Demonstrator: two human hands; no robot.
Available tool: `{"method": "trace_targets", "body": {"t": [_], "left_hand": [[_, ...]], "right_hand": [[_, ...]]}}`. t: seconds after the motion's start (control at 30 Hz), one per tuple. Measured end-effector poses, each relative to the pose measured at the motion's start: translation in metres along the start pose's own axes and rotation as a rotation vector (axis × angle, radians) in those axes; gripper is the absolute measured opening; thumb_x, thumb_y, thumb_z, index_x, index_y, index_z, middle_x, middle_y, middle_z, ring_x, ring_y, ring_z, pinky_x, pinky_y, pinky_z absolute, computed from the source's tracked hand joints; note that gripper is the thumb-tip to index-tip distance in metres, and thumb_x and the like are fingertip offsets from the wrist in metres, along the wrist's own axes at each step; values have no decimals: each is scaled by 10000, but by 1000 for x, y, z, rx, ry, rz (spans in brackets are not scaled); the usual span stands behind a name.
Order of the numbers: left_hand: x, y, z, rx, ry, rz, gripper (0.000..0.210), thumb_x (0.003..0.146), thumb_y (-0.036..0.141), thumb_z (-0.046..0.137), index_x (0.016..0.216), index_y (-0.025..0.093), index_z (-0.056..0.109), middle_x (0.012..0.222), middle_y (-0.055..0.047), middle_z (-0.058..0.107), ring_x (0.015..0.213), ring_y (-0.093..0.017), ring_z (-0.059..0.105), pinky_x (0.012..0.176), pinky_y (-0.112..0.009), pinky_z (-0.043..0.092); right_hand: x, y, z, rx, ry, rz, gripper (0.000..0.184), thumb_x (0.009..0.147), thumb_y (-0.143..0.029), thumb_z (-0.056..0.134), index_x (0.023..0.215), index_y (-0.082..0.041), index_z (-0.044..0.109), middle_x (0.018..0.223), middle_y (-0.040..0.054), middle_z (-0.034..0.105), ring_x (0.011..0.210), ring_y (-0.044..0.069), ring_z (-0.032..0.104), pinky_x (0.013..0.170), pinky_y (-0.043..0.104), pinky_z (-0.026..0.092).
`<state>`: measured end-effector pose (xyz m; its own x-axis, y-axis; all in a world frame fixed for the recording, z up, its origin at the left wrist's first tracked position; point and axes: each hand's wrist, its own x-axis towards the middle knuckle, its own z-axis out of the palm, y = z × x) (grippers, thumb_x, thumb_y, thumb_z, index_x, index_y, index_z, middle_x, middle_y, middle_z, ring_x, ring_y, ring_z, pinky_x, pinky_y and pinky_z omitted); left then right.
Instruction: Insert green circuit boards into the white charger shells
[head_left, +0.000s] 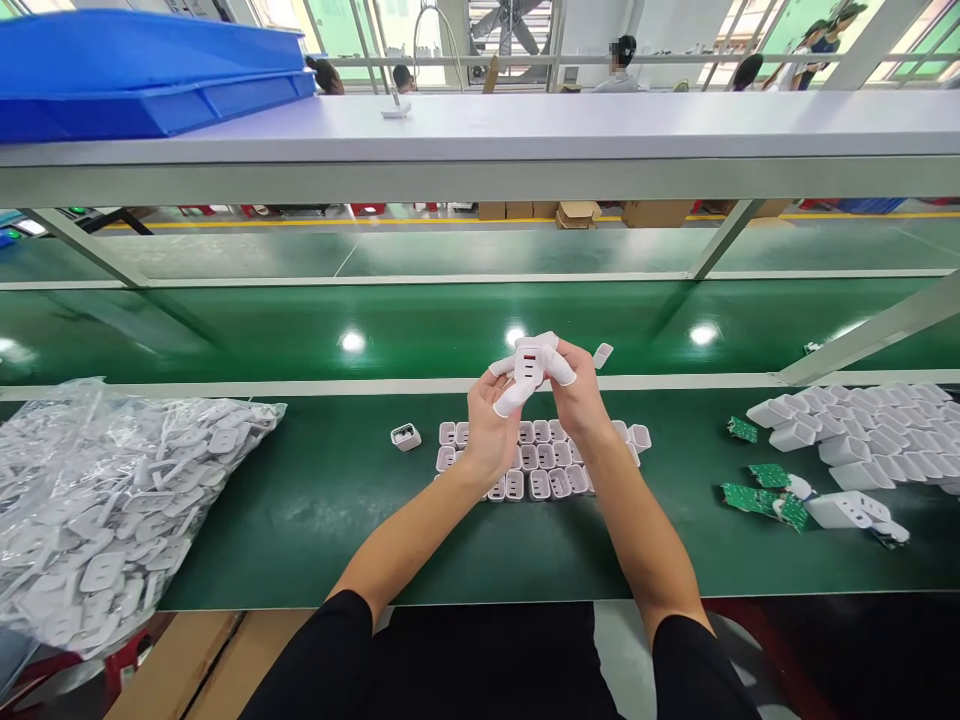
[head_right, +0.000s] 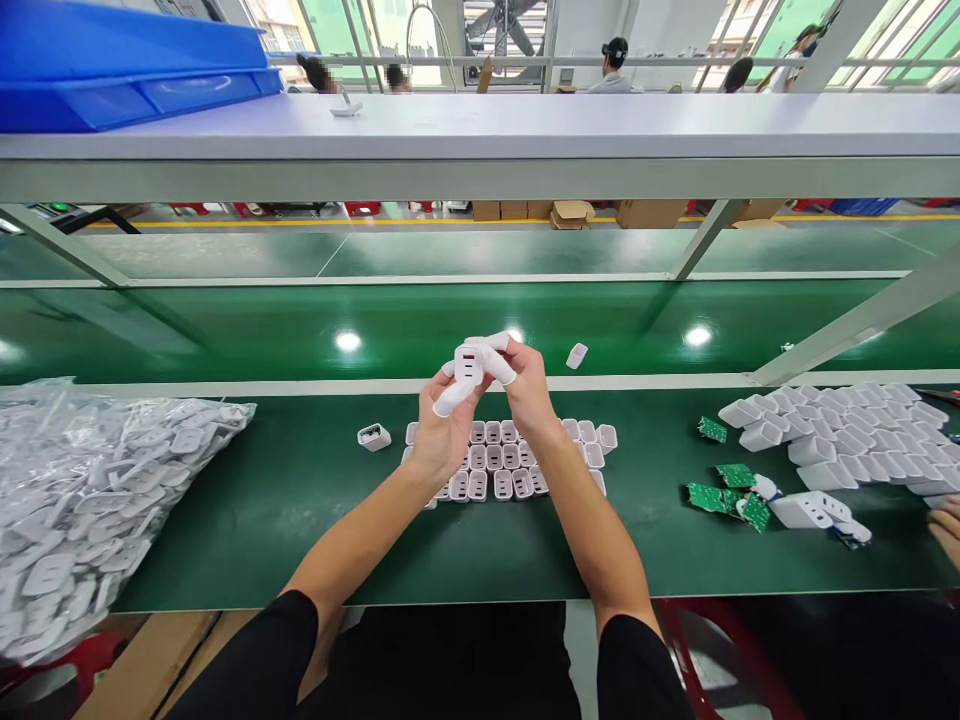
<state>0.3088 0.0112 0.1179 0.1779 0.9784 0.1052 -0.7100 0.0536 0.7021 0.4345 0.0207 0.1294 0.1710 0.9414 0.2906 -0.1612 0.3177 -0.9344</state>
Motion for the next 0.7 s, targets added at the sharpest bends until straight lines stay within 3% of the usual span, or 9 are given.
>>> {"method": "trace_targets", "body": {"t": [0.17, 0.37, 0.57, 0.7], "left_hand": [[2, -3, -1, -8, 12, 1, 544, 609, 446, 1126, 1028, 212, 869, 1135, -63, 826, 1106, -212, 765, 1173, -407, 582], [3, -6, -4, -27, 16, 14, 569, 591, 426, 1133, 1057, 225, 876, 1144, -60, 831, 1105, -198, 764, 1112, -363, 608], [3, -2, -4, 8, -30, 20, 577, 604, 443, 1121, 1072, 229, 860, 1124, -68, 822, 1060, -209, 766, 1098, -389, 612], [3, -1, -3, 14, -36, 23, 582, 605, 440, 1121, 1074, 233, 846, 1120, -66, 812, 1062, -213, 764, 1113, -403, 602]], "right_hand": [[2, 1, 0, 16, -7, -28, 503, 806, -747, 898, 886, -252, 864, 928, 43, 758, 860, 203, 655, 841, 375, 580], [1, 3, -2, 11, -11, -39, 498, 818, -728, 892, 959, -251, 864, 930, 30, 741, 872, 201, 653, 905, 394, 603], [0, 2, 1, 48, -17, -56, 470, 801, -692, 906, 983, -264, 837, 956, 35, 712, 890, 214, 634, 767, 353, 569], [0, 0, 3, 14, -15, -69, 514, 790, -741, 888, 980, -268, 821, 969, 47, 713, 926, 239, 641, 769, 371, 580]]}}
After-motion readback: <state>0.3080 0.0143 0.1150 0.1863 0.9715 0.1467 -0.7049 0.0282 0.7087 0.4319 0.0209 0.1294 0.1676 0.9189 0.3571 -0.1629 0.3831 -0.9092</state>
